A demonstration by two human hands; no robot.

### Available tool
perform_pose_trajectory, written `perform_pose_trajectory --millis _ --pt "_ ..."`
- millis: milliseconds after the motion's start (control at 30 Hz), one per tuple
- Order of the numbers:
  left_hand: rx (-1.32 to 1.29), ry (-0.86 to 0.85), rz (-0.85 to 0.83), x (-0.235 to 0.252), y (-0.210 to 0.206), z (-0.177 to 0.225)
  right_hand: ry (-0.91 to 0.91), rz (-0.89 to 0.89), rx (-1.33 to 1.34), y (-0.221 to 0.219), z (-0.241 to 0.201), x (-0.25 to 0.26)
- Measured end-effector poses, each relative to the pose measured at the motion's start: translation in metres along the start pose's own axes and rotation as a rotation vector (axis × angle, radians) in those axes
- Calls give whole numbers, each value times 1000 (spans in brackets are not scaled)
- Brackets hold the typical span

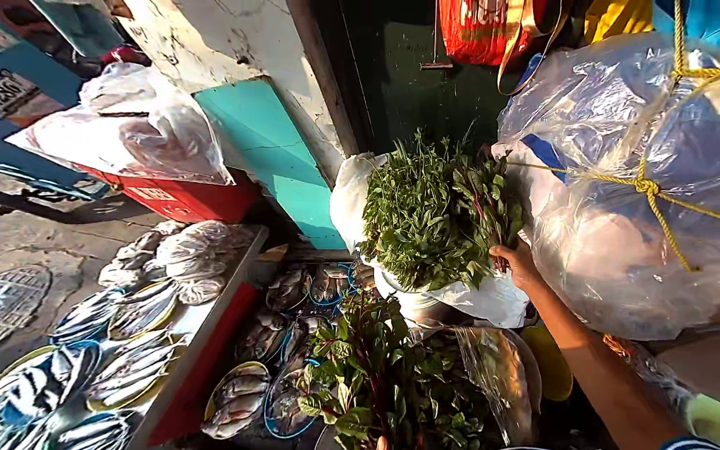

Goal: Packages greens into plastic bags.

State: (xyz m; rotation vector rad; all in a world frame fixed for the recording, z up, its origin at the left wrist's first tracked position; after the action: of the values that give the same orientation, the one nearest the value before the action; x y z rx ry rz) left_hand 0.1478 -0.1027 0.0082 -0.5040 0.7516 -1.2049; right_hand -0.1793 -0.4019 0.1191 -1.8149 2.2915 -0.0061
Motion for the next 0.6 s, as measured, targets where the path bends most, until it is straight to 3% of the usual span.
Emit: perform_pose_trajectory --millis 133,233,433,600 --pt "109 -73 97 13 -13 15 -3 -222 305 -3 -16 -59" --pt "144 -106 116 32 -23 9 -1 -336 363 -6 -27 -98" --pt "134 -156 121 66 -79 -2 221 -367 -1 -31 -49 -169" --pt "168 -170 0 68 -105 -21 57 -345 -463 -63 12 -215"
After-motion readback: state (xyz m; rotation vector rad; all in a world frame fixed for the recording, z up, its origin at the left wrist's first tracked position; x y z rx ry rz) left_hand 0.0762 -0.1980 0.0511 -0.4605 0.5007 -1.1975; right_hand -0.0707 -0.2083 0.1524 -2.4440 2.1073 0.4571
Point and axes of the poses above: each hand's wrist, its own x-axis towards the middle knuckle, its own y-axis out of the back of the hand, z = x × y, the point moved 10 cm from there along x, towards the middle knuckle, and after that the axes turned 5 degrees about -y, right-handed, at the moved point
